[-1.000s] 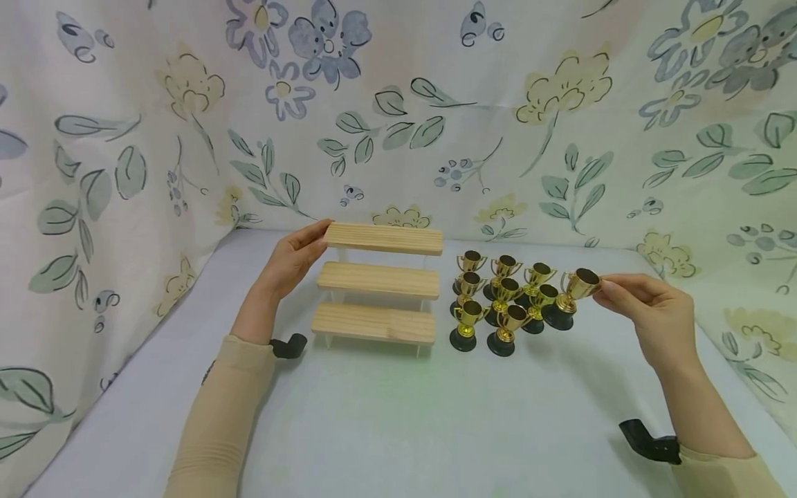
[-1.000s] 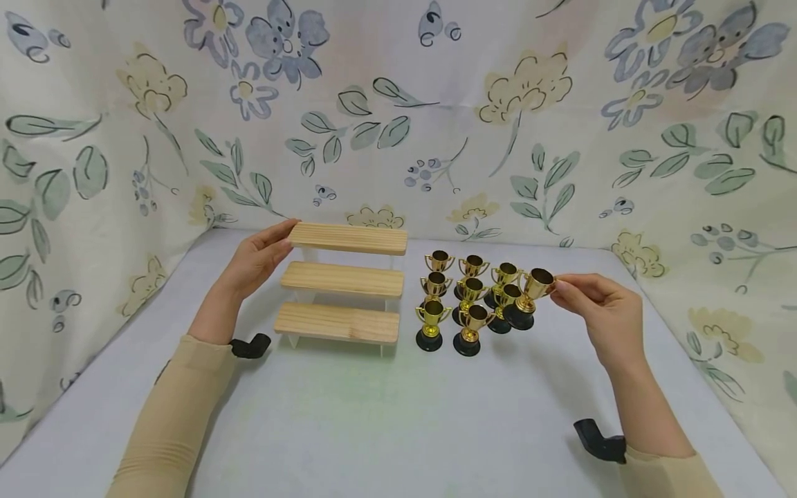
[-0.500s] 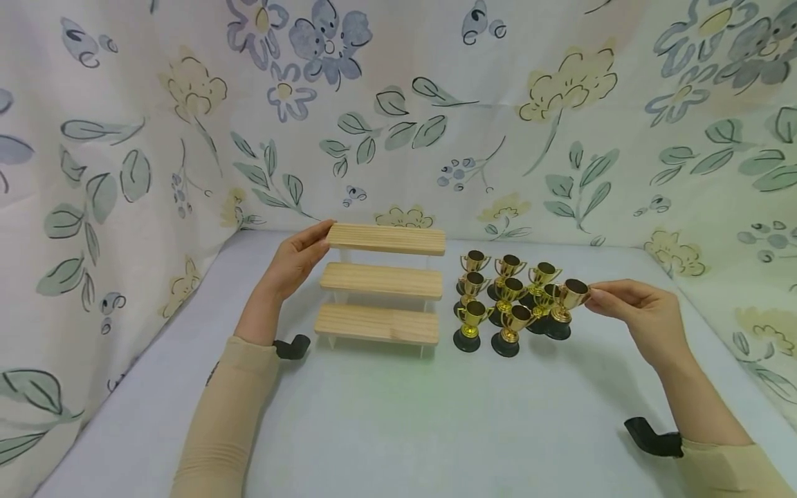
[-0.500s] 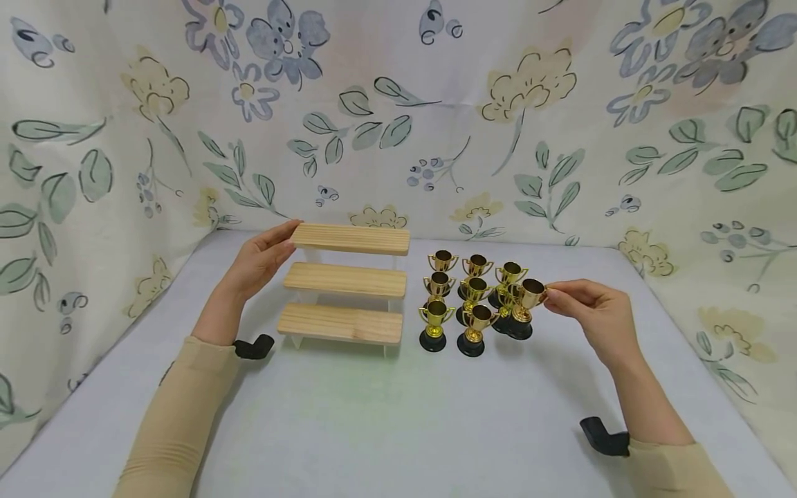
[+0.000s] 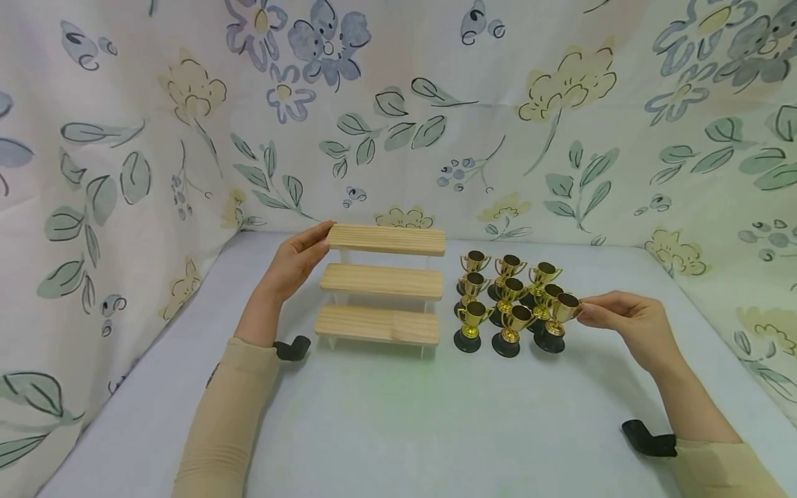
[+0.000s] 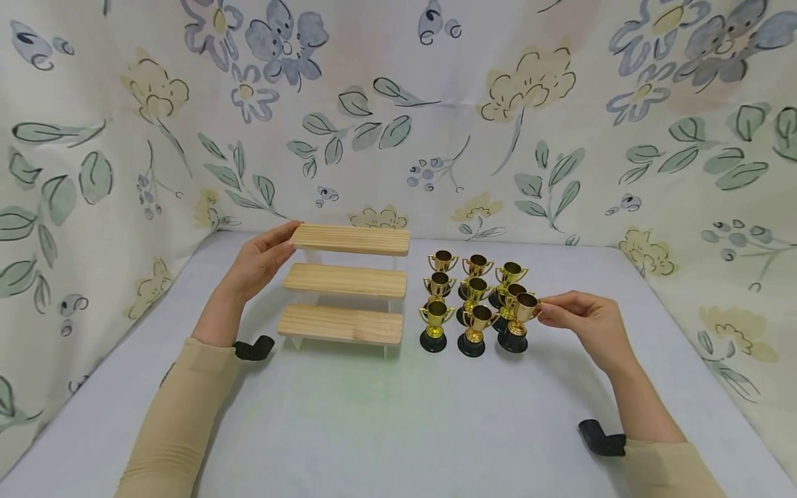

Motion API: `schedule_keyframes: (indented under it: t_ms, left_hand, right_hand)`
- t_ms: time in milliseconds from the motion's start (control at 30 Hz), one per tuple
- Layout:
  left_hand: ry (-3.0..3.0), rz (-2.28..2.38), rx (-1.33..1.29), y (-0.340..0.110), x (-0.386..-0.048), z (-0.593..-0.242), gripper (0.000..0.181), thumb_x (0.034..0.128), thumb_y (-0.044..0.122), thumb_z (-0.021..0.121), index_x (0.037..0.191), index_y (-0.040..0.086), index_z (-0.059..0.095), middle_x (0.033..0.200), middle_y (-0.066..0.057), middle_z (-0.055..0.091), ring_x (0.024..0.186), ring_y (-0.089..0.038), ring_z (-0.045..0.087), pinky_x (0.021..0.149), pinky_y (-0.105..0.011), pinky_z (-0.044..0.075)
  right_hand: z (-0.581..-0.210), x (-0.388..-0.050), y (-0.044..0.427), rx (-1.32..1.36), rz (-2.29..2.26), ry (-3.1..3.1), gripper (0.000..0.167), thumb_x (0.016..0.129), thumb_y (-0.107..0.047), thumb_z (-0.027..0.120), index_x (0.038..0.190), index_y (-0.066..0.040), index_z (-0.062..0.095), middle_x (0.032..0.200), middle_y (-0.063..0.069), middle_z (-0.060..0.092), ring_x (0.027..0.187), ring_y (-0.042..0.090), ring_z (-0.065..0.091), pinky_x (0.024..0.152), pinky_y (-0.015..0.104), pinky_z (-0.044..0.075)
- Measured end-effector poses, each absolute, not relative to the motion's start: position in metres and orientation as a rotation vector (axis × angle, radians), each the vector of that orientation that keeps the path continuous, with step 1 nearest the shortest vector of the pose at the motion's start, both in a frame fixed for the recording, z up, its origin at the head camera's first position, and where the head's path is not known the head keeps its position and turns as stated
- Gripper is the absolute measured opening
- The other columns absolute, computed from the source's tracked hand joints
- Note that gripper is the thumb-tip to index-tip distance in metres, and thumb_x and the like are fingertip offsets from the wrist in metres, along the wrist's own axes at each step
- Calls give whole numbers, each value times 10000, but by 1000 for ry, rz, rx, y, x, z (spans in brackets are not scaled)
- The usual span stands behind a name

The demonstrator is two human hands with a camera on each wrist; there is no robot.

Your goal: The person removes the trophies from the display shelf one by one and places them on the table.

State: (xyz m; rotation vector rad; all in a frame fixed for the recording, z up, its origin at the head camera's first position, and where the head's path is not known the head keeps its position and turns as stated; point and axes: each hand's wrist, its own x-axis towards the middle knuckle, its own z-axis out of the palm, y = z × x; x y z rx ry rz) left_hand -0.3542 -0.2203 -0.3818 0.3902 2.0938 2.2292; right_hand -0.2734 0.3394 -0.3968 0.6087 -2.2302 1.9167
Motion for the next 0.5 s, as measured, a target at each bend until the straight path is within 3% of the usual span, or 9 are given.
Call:
schedule_keyframes:
  t_ms: [500]
  left_hand:
    - [2106,2213,412,-221,-354,-382,555,1035,125,503,1551,65,309,1625,-115,309,1428,-87,402,1275,-283,273]
  right_hand:
    - [-404,-274,344,581,1708,-2496,141,924,42,631,1014,29,739,878,-125,779,788,49,749,735,192,630]
